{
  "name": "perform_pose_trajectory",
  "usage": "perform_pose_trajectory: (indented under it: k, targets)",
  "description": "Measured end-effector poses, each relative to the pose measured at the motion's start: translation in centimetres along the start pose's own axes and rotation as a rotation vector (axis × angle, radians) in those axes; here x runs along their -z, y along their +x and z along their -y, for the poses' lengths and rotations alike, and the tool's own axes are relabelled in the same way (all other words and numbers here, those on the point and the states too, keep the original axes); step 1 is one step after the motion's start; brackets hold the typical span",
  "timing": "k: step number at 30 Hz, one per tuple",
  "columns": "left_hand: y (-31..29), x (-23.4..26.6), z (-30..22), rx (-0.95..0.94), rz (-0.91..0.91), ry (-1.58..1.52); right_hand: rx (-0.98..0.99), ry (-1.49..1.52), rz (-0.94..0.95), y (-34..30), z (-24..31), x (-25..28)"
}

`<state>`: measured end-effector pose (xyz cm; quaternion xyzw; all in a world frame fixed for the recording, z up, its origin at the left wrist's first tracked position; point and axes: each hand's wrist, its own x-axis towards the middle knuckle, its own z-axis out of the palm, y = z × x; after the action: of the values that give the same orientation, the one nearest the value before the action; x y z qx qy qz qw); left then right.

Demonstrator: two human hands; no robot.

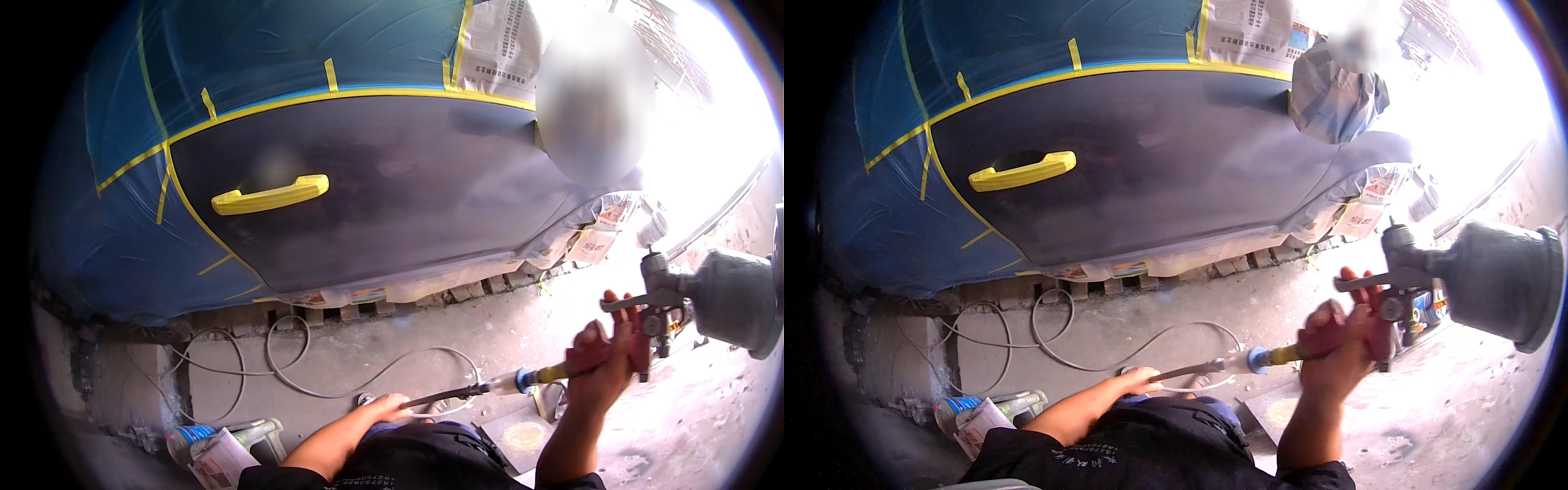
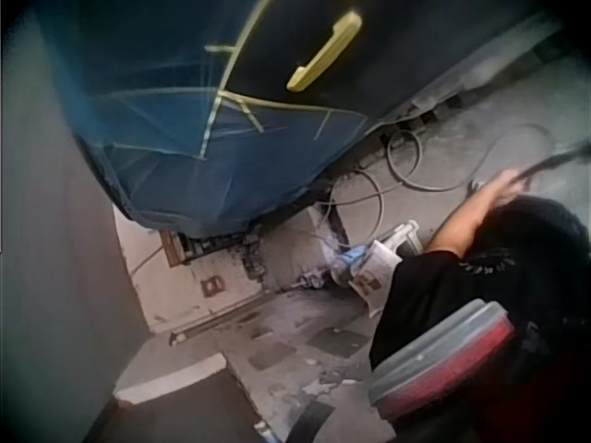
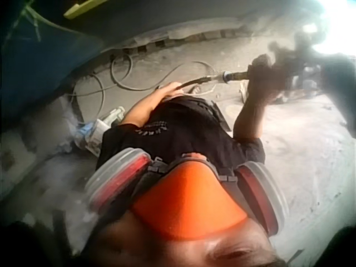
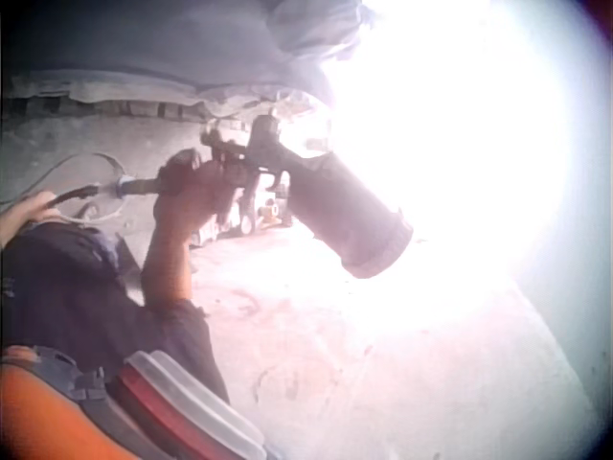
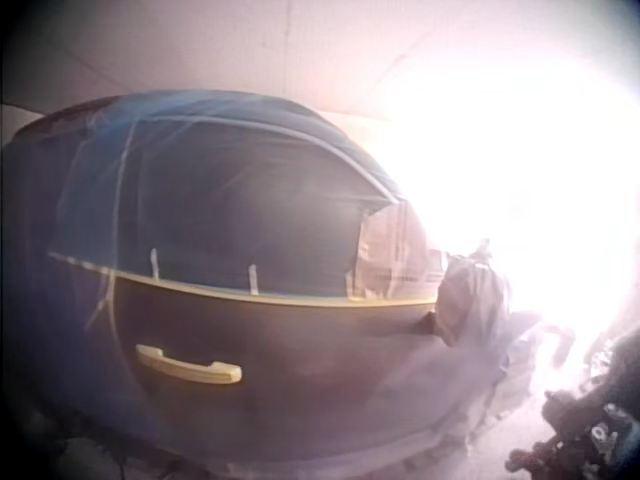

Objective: The person uses a spray gun to apply gray paint to the front fender of a car. They repeatedly touch the painted surface with their hand to check the finish and move around the vehicle to cover different areas.

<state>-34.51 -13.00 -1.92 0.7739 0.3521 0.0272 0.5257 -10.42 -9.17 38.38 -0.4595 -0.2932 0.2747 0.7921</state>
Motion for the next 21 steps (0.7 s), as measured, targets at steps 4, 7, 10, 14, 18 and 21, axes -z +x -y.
perform_pose_trajectory:
  k: [4, 7, 10, 14, 18, 21]
  targets:
    - [-4.3, -2.7, 9.3, 0.112, -0.165, 0.083, 0.03, 0.011, 0.036, 3.5, 2.6, 2.4]
    - [-7.6, 0.4, 7.3, 0.484, -0.1, 0.201, 0.006, 0.035, 0.163, 5.8, 4.7, 7.6]
    - [-12.1, 0.8, 7.2, 0.863, -0.182, 0.233, 0.141, -0.074, -0.149, 5.2, 5.4, 4.0]
    - [-14.1, -1.1, 8.9, 1.031, -0.291, 0.154, -0.044, -0.119, -0.027, 5.2, 2.5, 9.5]
    - [-13.5, -2.0, 8.5, 1.181, -0.416, 0.006, -0.072, -0.202, 0.005, 4.1, -4.1, 12.8]
    - [-14.0, -2.9, 8.4, 1.187, -0.425, -0.013, -0.129, -0.26, 0.132, 2.0, -9.0, 13.4]
